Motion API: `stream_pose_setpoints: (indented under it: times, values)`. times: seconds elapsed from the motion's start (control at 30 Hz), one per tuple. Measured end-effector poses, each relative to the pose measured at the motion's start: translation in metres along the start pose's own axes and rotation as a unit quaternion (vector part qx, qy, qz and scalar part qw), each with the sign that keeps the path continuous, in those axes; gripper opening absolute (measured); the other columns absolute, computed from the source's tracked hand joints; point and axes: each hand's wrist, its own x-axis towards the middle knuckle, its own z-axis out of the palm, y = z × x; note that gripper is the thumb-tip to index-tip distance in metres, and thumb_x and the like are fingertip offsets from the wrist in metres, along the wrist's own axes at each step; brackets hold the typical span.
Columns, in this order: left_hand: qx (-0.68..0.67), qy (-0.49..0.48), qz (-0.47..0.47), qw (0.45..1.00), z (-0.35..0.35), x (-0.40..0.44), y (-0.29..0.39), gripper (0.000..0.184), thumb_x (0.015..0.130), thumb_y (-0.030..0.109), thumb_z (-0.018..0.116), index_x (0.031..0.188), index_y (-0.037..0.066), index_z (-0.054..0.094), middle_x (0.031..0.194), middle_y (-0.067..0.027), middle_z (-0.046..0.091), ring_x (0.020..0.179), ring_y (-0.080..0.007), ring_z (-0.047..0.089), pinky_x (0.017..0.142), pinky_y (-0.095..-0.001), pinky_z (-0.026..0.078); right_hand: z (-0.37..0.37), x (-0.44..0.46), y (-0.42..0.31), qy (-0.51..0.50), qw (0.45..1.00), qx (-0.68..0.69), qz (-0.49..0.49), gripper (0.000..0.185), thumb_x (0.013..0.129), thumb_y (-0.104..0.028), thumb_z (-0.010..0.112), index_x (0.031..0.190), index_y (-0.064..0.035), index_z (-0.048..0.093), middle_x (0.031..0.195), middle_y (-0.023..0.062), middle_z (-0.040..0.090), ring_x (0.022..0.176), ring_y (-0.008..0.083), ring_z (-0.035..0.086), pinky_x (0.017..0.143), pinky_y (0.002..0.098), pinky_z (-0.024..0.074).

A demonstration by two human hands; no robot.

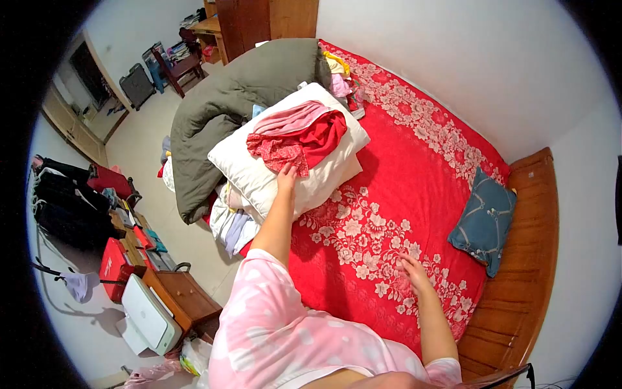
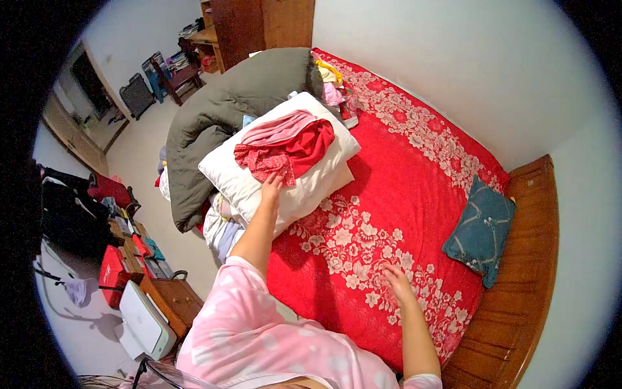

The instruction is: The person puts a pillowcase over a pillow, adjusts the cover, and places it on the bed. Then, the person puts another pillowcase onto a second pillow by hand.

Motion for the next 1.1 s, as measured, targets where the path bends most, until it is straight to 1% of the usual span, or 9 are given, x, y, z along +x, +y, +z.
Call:
stream_pose_setpoints:
  times: [0.23, 0.3, 0.4, 0.43, 0.53, 0.63, 0.8, 0.97, 1.1]
  values:
    - [0.189, -0.157, -0.021, 0.969, 0.048, -0.171, 0.047, 0.019, 0.084, 0.023, 0.073, 0.086, 0.010, 0.058, 0.086, -0.0002, 0.061, 0.079, -0.0128, 0.055, 0.080, -0.0288, 0.044, 0.047, -0.001, -0.048, -0.051, 0.993, 0.105, 0.003, 0.050, 0.098, -0.032, 0.048, 0.138, -0.0049, 0.040, 0.133, 0.0170, 0.050, 0.116, 0.0272, 0.055, 0.095, 0.0389, 0.0471]
    - [0.152, -0.225, -0.083, 0.959, 0.050, -0.230, 0.050, 0.031, 0.084, 0.015, 0.071, 0.104, 0.009, 0.049, 0.089, -0.0004, 0.056, 0.082, -0.0126, 0.056, 0.077, -0.0279, 0.046, 0.068, 0.002, -0.059, -0.085, 0.975, 0.205, 0.010, 0.055, 0.098, -0.039, 0.046, 0.139, -0.0033, 0.037, 0.133, 0.0182, 0.049, 0.116, 0.0296, 0.054, 0.096, 0.0394, 0.0473]
    - [0.106, -0.369, -0.078, 0.920, 0.044, -0.297, 0.036, 0.037, 0.087, 0.009, 0.067, 0.117, 0.006, 0.047, 0.101, -0.0049, 0.059, 0.093, -0.0125, 0.057, 0.079, -0.0282, 0.048, 0.093, 0.048, -0.046, -0.258, 0.869, 0.418, 0.059, 0.044, 0.096, -0.019, 0.052, 0.137, -0.0054, 0.043, 0.139, 0.0166, 0.043, 0.116, 0.0295, 0.053, 0.098, 0.0444, 0.0434]
    - [0.126, -0.426, -0.080, 0.892, 0.042, -0.316, 0.041, 0.041, 0.087, 0.008, 0.065, 0.123, 0.006, 0.046, 0.105, -0.0062, 0.060, 0.096, -0.0134, 0.057, 0.082, -0.0291, 0.048, 0.102, 0.049, -0.047, -0.207, 0.922, 0.326, 0.026, 0.043, 0.095, -0.015, 0.051, 0.136, -0.0059, 0.043, 0.139, 0.0158, 0.044, 0.116, 0.0290, 0.053, 0.098, 0.0447, 0.0431]
    - [0.314, -0.415, 0.013, 0.854, 0.023, -0.342, 0.053, 0.047, 0.084, 0.008, 0.068, 0.128, 0.008, 0.050, 0.113, -0.0069, 0.059, 0.102, -0.0168, 0.057, 0.089, -0.0316, 0.046, 0.132, 0.034, -0.060, -0.051, 0.995, 0.072, -0.048, 0.044, 0.089, 0.001, 0.045, 0.131, -0.0080, 0.048, 0.131, 0.0150, 0.051, 0.108, 0.0235, 0.057, 0.090, 0.0409, 0.0481]
    - [0.465, -0.284, 0.201, 0.814, -0.008, -0.343, 0.056, 0.059, 0.077, 0.016, 0.076, 0.130, 0.010, 0.051, 0.130, -0.0109, 0.050, 0.114, -0.0225, 0.051, 0.093, -0.0353, 0.045, 0.131, 0.032, -0.058, -0.115, 0.956, 0.264, -0.055, 0.040, 0.085, 0.006, 0.042, 0.121, -0.0067, 0.053, 0.110, 0.0171, 0.062, 0.089, 0.0207, 0.066, 0.070, 0.0328, 0.0585]
    - [0.502, -0.249, 0.174, 0.810, -0.024, -0.360, 0.032, 0.107, 0.061, 0.028, 0.084, 0.145, 0.007, 0.022, 0.144, -0.0183, 0.034, 0.133, -0.0356, 0.033, 0.112, -0.0424, 0.027, 0.106, -0.017, -0.086, -0.196, 0.912, 0.353, -0.072, 0.035, 0.088, 0.000, 0.042, 0.121, -0.0062, 0.052, 0.112, 0.0141, 0.062, 0.094, 0.0232, 0.066, 0.079, 0.0371, 0.0583]
    - [0.535, -0.236, 0.146, 0.798, -0.048, -0.329, -0.030, 0.072, 0.069, 0.009, 0.070, 0.136, 0.008, 0.043, 0.127, -0.0188, 0.053, 0.118, -0.0342, 0.050, 0.100, -0.0393, 0.040, 0.067, -0.064, -0.111, -0.201, 0.897, 0.385, -0.082, 0.035, 0.087, -0.005, 0.053, 0.123, -0.0083, 0.052, 0.107, 0.0124, 0.064, 0.090, 0.0213, 0.067, 0.077, 0.0331, 0.0585]
    - [0.511, -0.173, 0.092, 0.837, -0.005, -0.332, 0.008, 0.039, 0.080, 0.006, 0.057, 0.118, 0.008, 0.060, 0.097, -0.0182, 0.067, 0.096, -0.0327, 0.064, 0.083, -0.0392, 0.048, 0.016, -0.063, -0.101, -0.070, 0.849, 0.477, -0.216, 0.042, 0.093, -0.021, 0.057, 0.131, -0.0071, 0.045, 0.126, 0.0131, 0.054, 0.116, 0.0231, 0.054, 0.098, 0.0401, 0.0476]
